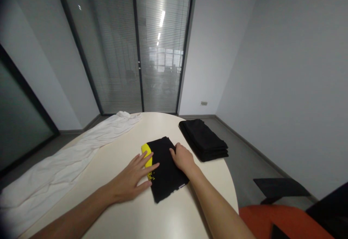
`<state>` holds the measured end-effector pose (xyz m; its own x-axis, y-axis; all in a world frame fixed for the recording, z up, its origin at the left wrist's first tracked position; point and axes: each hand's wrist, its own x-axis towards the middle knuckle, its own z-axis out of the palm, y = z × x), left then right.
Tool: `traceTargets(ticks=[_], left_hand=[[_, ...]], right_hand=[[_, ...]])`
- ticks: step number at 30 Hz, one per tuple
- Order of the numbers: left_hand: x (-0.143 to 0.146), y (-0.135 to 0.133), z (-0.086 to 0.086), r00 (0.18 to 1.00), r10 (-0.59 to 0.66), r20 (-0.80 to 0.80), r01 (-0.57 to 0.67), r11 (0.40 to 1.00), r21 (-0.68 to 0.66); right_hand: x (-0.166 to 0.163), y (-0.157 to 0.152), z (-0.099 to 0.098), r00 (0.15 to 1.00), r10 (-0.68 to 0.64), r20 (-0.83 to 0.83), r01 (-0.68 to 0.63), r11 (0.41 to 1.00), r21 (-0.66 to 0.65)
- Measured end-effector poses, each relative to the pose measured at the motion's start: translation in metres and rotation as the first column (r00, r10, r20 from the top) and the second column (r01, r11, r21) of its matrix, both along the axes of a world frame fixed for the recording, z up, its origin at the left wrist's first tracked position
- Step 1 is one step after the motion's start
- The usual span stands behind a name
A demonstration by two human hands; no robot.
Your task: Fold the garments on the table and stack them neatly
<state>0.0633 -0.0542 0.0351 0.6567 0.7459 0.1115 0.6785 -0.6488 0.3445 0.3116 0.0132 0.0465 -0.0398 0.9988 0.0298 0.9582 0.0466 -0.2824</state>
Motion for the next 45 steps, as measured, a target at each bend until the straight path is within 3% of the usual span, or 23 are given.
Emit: traceTargets(ticks=[6,13,20,26,30,34,38,45], left_hand=[[0.002,-0.008,0.004,0.991,-0.134,-0.014,0.133,0.991,-0.033],[-0.001,0.002,-0.008,0.993,0.117,-0.015,-0.116,0.993,0.012],[0.010,0.006,-0.021,0.960,0.278,0.028,-0.278,0.961,-0.002],[0.019,0.000,-0.024,0.952,0.307,0.014,-0.306,0.951,-0.052],[0.012,0.003,-0.020,0.935,0.351,0.047,-0.351,0.936,-0.011],[-0.004,0.016,-0.020,0.890,0.454,0.039,-0.456,0.885,0.094],[-0.014,0.028,-0.027,0.845,0.535,-0.014,-0.532,0.841,0.096],[-0.011,0.030,-0.032,0.812,0.578,-0.077,-0.568,0.814,0.121]], right_hand=[[-0.001,-0.002,0.001,0.999,0.042,0.005,-0.043,0.999,0.019],[-0.001,-0.003,0.007,0.998,0.064,0.021,-0.064,0.998,0.012],[-0.001,-0.003,0.006,0.998,0.065,0.027,-0.065,0.998,0.017],[0.001,-0.003,0.007,0.994,0.097,-0.048,-0.094,0.993,0.066],[0.005,-0.002,0.012,0.988,0.087,-0.129,-0.074,0.992,0.097],[0.016,-0.001,0.022,0.984,0.050,-0.171,-0.026,0.990,0.137],[0.031,0.008,0.039,0.983,0.037,-0.179,0.002,0.977,0.212],[0.046,0.032,0.082,1.000,-0.017,0.008,0.013,0.931,0.366]])
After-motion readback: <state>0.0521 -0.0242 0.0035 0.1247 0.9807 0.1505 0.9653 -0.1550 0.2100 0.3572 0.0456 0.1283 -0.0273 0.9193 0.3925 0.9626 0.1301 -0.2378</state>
